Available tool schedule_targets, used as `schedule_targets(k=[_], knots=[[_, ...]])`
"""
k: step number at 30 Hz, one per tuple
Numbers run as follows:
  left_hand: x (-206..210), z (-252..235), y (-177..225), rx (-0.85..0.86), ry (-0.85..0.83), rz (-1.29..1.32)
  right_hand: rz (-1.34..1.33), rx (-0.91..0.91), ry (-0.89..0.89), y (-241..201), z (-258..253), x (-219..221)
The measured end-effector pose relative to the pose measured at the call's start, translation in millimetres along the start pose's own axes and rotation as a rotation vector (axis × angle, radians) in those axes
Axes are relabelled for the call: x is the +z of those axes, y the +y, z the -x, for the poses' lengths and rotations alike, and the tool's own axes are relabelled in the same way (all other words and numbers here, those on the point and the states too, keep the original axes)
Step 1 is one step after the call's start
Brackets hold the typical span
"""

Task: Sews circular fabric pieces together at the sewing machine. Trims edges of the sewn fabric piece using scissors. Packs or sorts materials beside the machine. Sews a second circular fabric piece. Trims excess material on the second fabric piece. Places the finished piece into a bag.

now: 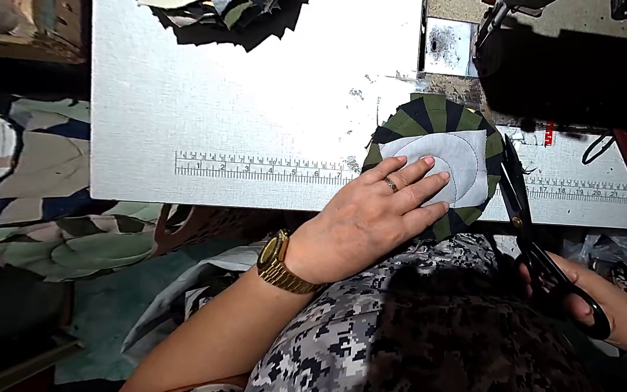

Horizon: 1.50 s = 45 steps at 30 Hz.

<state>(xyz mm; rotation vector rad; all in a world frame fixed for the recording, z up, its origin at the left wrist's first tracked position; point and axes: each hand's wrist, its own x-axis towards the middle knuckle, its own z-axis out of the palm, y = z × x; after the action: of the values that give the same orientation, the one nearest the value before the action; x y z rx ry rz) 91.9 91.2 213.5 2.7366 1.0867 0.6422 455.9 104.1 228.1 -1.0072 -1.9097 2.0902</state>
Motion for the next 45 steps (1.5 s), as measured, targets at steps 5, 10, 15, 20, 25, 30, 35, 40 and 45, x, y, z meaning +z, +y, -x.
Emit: schedule_targets(k=[5, 10, 15, 20, 25, 30, 35, 40, 45], knots=[[3.2, 2.3, 0.2, 0.035, -0.001, 0.087, 0.002, 0.025, -0.016, -3.0, -2.0, -2.6], [3.0, 2.9, 0.3, 0.062, -0.004, 0.117, 0.017, 0.001, -0.033, -2.8, -6.7, -5.6], [4.5, 4.2, 0.0, 0.063, 0.010, 0.133, -0.018, 0.006, -0.023, -2.5, -7.7, -4.8], [1.7, 4.2, -4.5, 0.054, 0.004, 0.150, -0.050, -0.011, 0.107, -2.3, -5.7, 5.1], [-4.2, 3.6, -15.2, 0.047, -0.012, 0.185, -0.060, -0.005, 0.188, -5.2, -3.8, 10.9], [-17.2, 3.7, -22.8, 0.010, -0.079, 0.190, -0.078, -0.001, 0.242, -7.0, -3.4, 15.1], [-33.3, -7.5, -2.5, -0.069, -0.115, 0.183, -0.048, 0.019, 0.107, -1.1, -0.4, 3.2], [-6.4, -28.2, 14.7, -0.139, -0.169, 0.021, -0.035, 0.018, -0.027, 1.1, 1.3, -6.6], [8.7, -35.9, 21.4, -0.130, -0.167, -0.113, 0.023, 0.032, -0.057, -1.1, 9.0, -12.5]])
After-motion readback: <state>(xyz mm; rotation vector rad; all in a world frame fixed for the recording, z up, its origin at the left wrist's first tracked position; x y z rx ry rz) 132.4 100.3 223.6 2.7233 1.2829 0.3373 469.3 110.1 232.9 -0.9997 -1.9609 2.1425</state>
